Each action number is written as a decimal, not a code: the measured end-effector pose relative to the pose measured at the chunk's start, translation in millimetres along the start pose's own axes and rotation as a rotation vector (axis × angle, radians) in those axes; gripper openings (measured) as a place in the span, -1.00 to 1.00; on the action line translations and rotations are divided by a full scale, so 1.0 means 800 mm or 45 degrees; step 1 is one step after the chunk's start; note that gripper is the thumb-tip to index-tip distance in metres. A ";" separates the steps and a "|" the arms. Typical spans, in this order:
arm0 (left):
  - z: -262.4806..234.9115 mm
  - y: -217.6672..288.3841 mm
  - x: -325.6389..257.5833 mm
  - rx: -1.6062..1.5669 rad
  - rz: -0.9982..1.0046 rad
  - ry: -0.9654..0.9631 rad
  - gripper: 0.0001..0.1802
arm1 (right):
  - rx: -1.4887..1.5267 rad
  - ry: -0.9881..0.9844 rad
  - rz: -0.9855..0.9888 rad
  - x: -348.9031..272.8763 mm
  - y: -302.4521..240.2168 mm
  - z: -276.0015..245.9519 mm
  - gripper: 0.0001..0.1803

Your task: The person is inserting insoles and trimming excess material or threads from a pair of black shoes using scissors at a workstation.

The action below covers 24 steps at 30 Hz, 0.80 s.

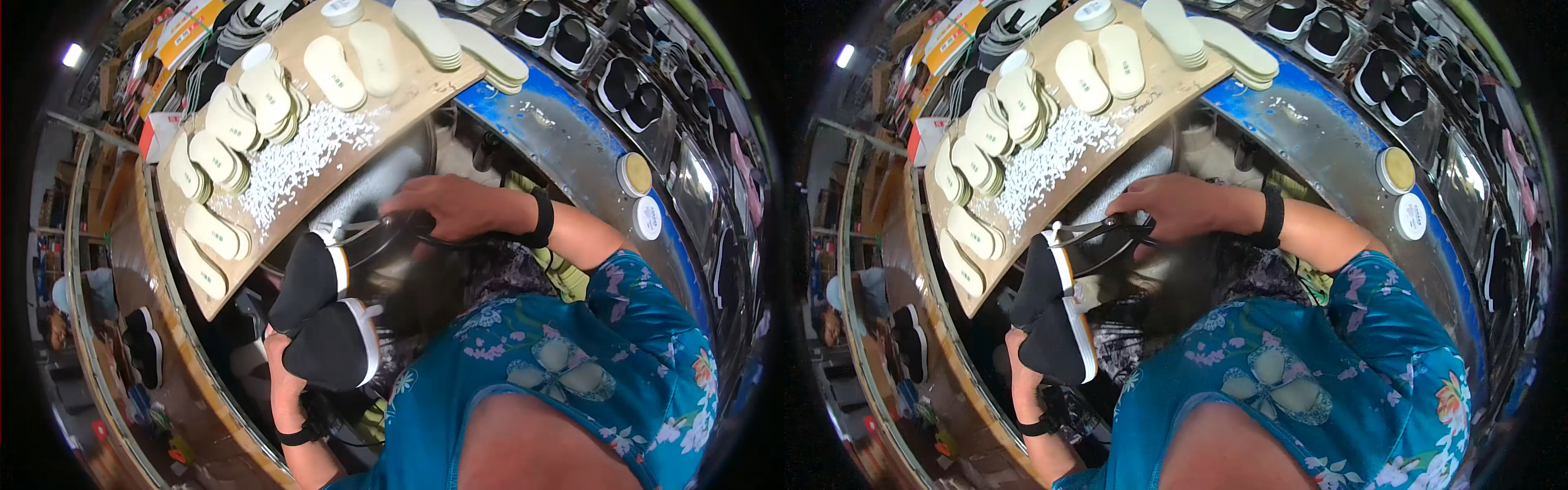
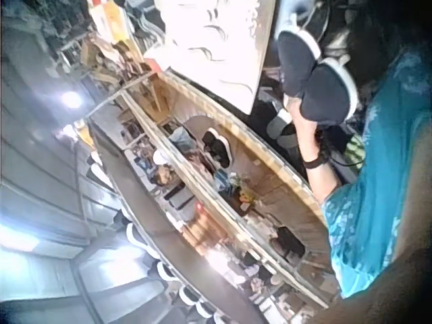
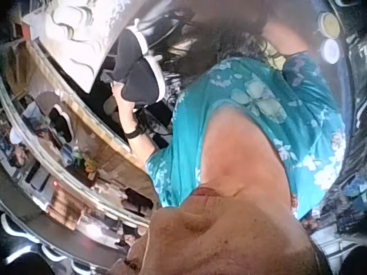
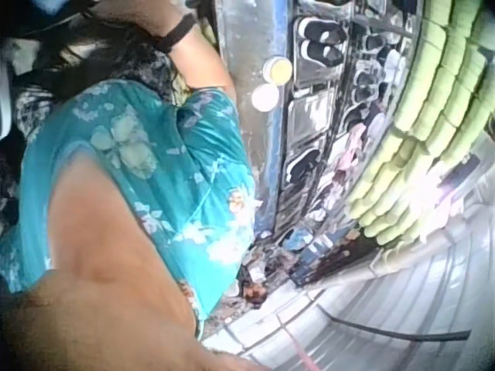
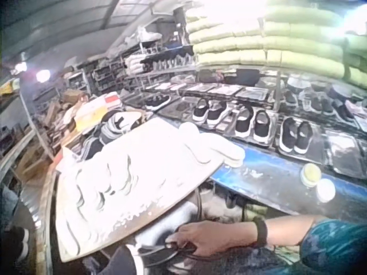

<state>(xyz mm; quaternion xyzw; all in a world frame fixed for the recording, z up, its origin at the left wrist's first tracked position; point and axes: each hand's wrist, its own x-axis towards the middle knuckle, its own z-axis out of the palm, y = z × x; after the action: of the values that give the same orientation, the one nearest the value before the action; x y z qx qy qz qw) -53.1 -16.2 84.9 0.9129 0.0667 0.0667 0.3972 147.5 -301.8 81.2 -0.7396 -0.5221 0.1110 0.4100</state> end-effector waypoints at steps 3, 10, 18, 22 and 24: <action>-0.008 -0.003 -0.006 -0.089 -0.112 -0.106 -0.81 | -0.174 -0.060 0.060 0.002 -0.008 0.005 -0.53; 0.007 -0.038 -0.004 0.049 -0.142 0.108 -0.80 | -0.066 -0.213 0.225 -0.042 0.011 0.026 -0.50; 0.012 -0.069 0.003 0.253 0.139 0.080 -0.84 | -0.040 -0.217 0.180 -0.027 0.002 0.033 -0.42; 0.013 -0.075 0.010 -0.597 -0.698 -0.026 -0.78 | 0.025 -0.271 0.299 -0.041 0.017 0.049 -0.40; 0.021 -0.055 -0.004 -1.314 -0.829 0.228 -0.64 | 0.169 -0.276 0.362 -0.036 0.004 0.056 -0.40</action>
<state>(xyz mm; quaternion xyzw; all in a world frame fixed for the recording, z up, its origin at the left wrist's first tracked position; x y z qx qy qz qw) -56.4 0.6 41.0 0.5265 0.3340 0.0421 0.7806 111.0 -305.4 42.7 -0.7611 -0.4449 0.2810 0.3793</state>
